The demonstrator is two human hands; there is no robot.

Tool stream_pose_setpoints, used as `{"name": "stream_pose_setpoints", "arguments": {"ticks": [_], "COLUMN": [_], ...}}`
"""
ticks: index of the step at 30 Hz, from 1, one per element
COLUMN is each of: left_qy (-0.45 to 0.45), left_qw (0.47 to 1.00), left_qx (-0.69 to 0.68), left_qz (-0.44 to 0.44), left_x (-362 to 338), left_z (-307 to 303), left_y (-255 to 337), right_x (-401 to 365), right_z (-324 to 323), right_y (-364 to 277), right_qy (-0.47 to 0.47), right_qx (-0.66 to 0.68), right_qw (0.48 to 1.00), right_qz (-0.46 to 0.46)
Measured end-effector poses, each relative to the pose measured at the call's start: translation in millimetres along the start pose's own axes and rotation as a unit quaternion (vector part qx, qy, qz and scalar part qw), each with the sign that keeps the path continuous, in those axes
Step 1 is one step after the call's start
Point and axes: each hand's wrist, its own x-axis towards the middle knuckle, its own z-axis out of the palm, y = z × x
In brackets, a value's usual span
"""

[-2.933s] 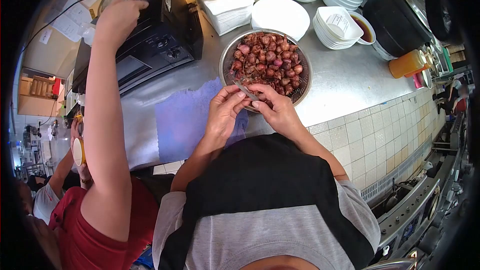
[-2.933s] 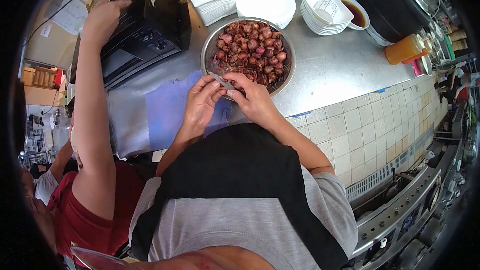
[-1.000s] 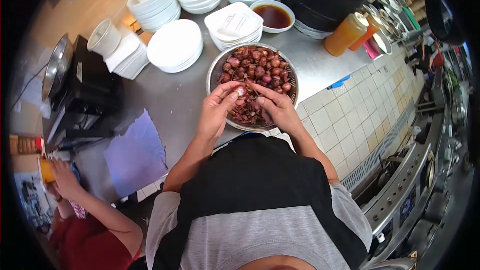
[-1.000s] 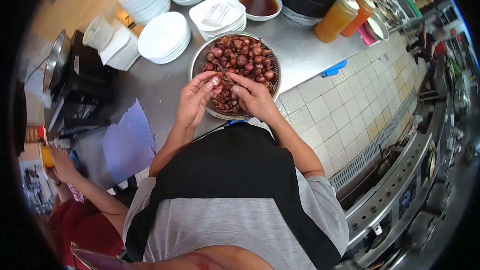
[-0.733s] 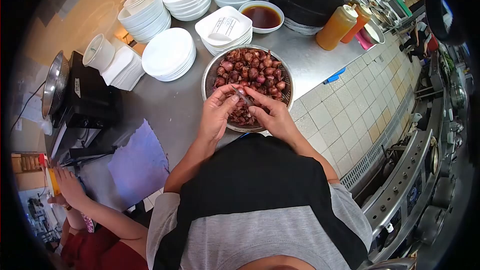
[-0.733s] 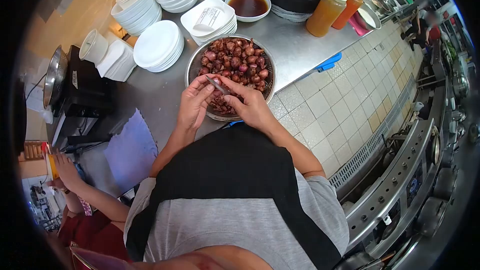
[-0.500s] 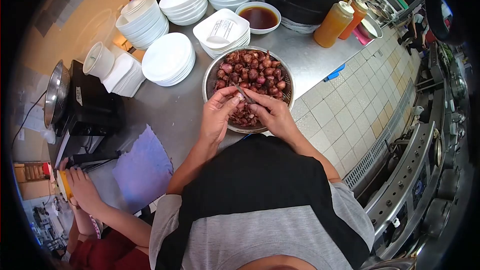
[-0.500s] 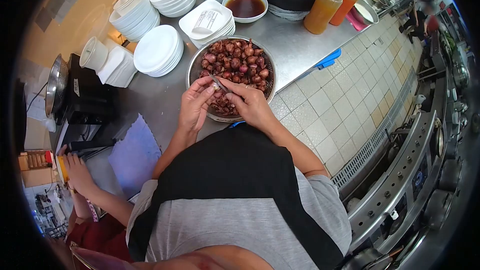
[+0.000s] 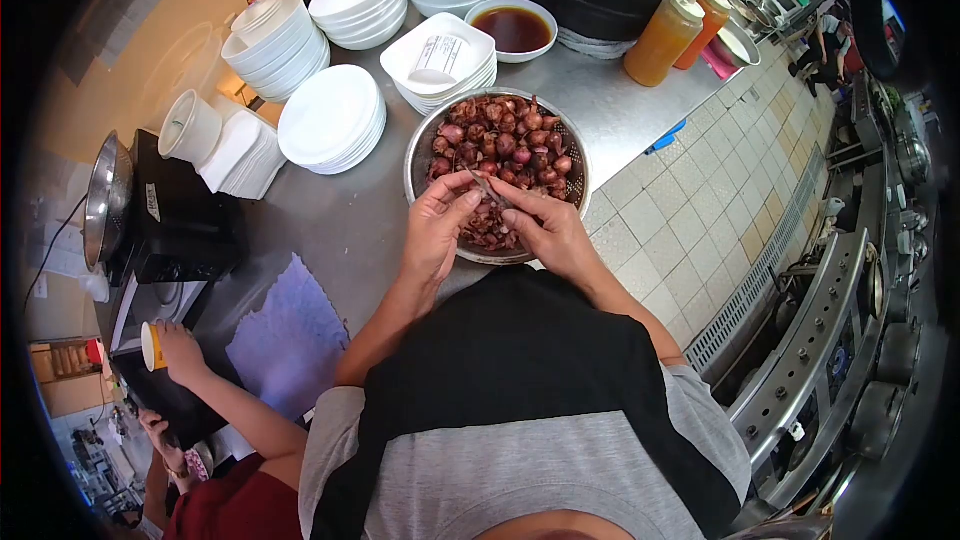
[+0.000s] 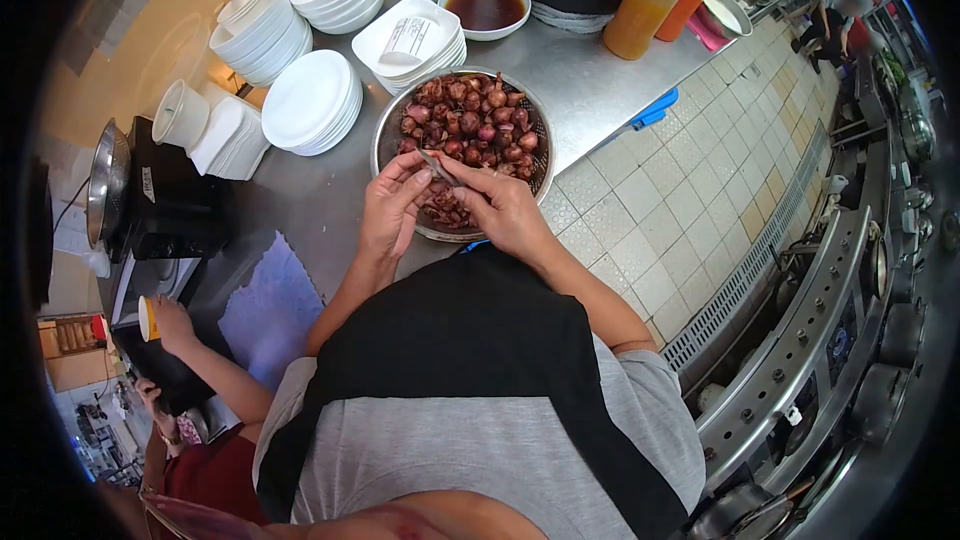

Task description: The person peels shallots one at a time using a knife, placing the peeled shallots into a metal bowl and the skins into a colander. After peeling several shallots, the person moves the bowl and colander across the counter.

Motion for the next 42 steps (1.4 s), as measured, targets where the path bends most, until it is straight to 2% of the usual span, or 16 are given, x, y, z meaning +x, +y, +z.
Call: {"name": "stream_pose_setpoints", "arguments": {"ticks": [1,3,4,5,6,9,13,16,20,23,25,27,32,36,38,42], "left_qy": [0.001,-0.003,-0.007,-0.007,-0.018,-0.050,-0.091,-0.051,-0.023,-0.017,-0.026,-0.028,-0.043,-0.019,-0.017,0.000], "left_qw": [1.000,1.000,1.000,1.000,0.999,0.992,0.975,0.985,0.994,0.996,0.996,0.994,0.988,0.988,0.989,0.995], "left_qx": [-0.001,-0.006,-0.012,-0.011,-0.045,-0.116,-0.202,-0.156,-0.099,-0.083,-0.090,-0.103,-0.148,-0.142,-0.137,-0.092], "left_qz": [-0.005,-0.007,-0.010,-0.007,-0.013,-0.017,-0.022,-0.054,-0.033,-0.011,0.007,0.000,-0.030,-0.052,-0.047,-0.029], "left_x": [1.0,2.5,2.9,4.0,4.3,6.3,11.0,11.9,12.7,13.1,12.0,11.2,10.9,11.7,11.0,11.2], "left_z": [-0.9,1.2,2.8,5.7,6.4,0.8,-5.6,0.3,8.3,7.5,8.5,10.0,8.6,12.6,12.2,11.6], "left_y": [0.2,2.8,4.9,10.0,12.1,13.0,9.9,12.0,6.6,2.4,3.4,6.6,9.4,10.3,8.2,4.8], "right_x": [1.2,3.6,5.2,9.1,11.0,13.8,14.9,12.2,10.3,8.4,10.7,14.4,15.2,11.3,8.2,9.1], "right_z": [-0.7,-2.7,-4.7,-9.5,-12.4,-18.8,-21.3,-20.6,-15.4,-9.3,-10.3,-14.7,-21.5,-17.9,-16.2,-12.8], "right_y": [-1.5,-4.5,-2.5,-2.2,0.2,-2.6,2.0,-5.3,-6.7,-8.0,-9.3,-6.1,-3.9,-4.7,-3.0,-8.6], "right_qy": [0.001,-0.023,-0.022,-0.036,-0.049,-0.027,-0.005,0.000,-0.033,-0.061,-0.063,-0.043,0.015,-0.014,-0.061,-0.065], "right_qx": [0.000,0.118,0.118,0.270,0.414,0.428,0.355,0.329,0.294,0.258,0.260,0.348,0.317,0.318,0.290,0.266], "right_qw": [1.000,0.986,0.986,0.948,0.885,0.875,0.919,0.930,0.941,0.959,0.958,0.920,0.937,0.932,0.944,0.952], "right_qz": [-0.001,0.119,0.118,0.165,0.209,0.224,0.169,0.163,0.163,0.098,0.106,0.177,0.144,0.175,0.145,0.136]}}
